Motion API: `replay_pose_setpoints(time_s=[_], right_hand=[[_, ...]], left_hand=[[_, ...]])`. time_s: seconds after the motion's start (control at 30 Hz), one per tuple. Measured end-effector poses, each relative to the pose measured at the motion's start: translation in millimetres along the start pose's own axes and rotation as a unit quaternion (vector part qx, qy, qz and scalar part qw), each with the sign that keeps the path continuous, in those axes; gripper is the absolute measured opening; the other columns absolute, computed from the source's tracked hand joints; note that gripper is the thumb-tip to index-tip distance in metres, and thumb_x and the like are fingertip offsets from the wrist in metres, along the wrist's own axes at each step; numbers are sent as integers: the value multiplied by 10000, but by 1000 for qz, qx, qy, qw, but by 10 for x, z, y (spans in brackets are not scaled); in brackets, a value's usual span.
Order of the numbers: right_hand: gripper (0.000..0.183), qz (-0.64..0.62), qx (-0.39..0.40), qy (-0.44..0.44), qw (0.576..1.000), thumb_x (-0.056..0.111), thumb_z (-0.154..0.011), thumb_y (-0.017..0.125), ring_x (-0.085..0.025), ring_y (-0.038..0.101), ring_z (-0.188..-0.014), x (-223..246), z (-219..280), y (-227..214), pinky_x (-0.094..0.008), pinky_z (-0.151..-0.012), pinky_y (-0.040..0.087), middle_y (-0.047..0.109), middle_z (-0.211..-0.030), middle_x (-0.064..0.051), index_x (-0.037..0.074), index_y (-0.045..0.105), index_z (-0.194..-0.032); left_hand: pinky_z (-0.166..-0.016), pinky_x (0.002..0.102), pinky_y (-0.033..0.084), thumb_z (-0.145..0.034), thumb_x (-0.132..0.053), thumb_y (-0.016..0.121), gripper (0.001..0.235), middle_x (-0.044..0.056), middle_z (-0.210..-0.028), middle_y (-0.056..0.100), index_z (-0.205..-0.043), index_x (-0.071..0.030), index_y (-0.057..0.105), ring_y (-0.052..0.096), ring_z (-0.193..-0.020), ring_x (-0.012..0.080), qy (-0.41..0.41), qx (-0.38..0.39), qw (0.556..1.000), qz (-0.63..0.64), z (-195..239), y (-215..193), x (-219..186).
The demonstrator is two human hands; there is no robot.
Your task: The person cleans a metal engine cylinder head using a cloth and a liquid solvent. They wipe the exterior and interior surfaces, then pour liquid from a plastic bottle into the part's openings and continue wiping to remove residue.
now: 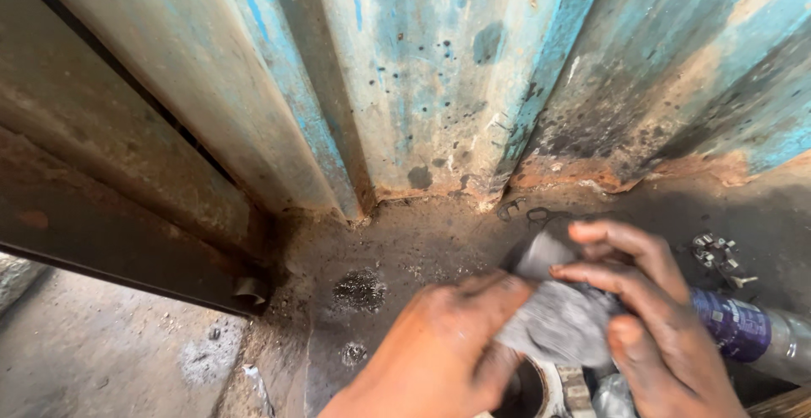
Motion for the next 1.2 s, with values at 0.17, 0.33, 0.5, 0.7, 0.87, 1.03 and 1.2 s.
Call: replay_pose_setpoints(time_s=[0.17, 0.33, 0.5, 0.7, 0.87, 1.03, 1.2], right_hand=[[689, -500, 28, 86, 861, 518, -999, 554, -300, 521, -1395, -25, 48, 384, -492, -1153, 415, 499, -1488, -204, 0, 500, -1450], [590, -359, -60, 201, 910, 307, -1013, 631, -229, 657, -953, -206, 228, 398, -394, -786, 549, 646, -1169, -174, 2, 520, -1505], [405, -148, -86, 287, 943, 193, -1047, 596, -171, 558, -625, -422, 157, 119, -315, -522, 490, 636, -777, -150, 20, 593, -1413], [266, -387, -133, 309, 859, 140, -1015, 532, -117, 502, -549, -736, 91, 173, -270, -449, 397, 645, -811, -101, -30, 621, -1199], [294, -361, -65, 325, 872, 158, -1021, 580, -134, 532, -563, -681, 138, 444, -287, -447, 419, 616, -789, -94, -11, 622, -1258], [408, -407, -110, 531, 735, 246, -1007, 442, -158, 637, -692, -445, 223, 521, -296, -577, 502, 665, -890, -136, 1, 582, -1302], [437, -389, -3, 327, 861, 405, -1081, 555, -152, 563, -575, -826, 347, 662, -291, -437, 437, 623, -783, -113, 11, 595, -1267]], left_hand=[[-739, 495, 559, -747, -122, 772, 458, 183, -1010, 704, -1167, -33, 610, 719, -865, 385, 9, 23, 990, -138, -142, 163, 36], [-763, 494, 568, -711, -189, 807, 565, 246, -1076, 674, -1175, 22, 565, 703, -896, 420, 103, -27, 980, -169, -171, 189, -25], [-882, 424, 584, -840, -204, 734, 643, 206, -1161, 679, -1431, -67, 525, 711, -1037, 363, -64, -43, 997, -28, -108, 111, 191], [-924, 462, 537, -921, -217, 788, 508, 133, -1100, 725, -1381, -81, 623, 663, -1139, 365, -100, -9, 995, -17, -79, 20, 277], [-849, 410, 578, -900, -165, 717, 594, 142, -1122, 697, -1469, -121, 555, 730, -955, 319, -171, 28, 981, 91, -22, 266, 275], [-869, 458, 562, -783, 7, 646, 415, 220, -1130, 677, -1195, -22, 605, 686, -1001, 424, -16, -104, 994, 20, 66, 251, 194], [-841, 481, 556, -803, -7, 660, 299, 177, -1006, 673, -1092, -50, 595, 688, -959, 404, -65, -96, 993, 15, 61, 431, 291]])
Point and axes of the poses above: each hand's wrist, its own z-axis away from the middle knuckle, its own y-axis out of the palm, x = y × z, the point moved 5 cm from there along -z, towards the middle knuckle
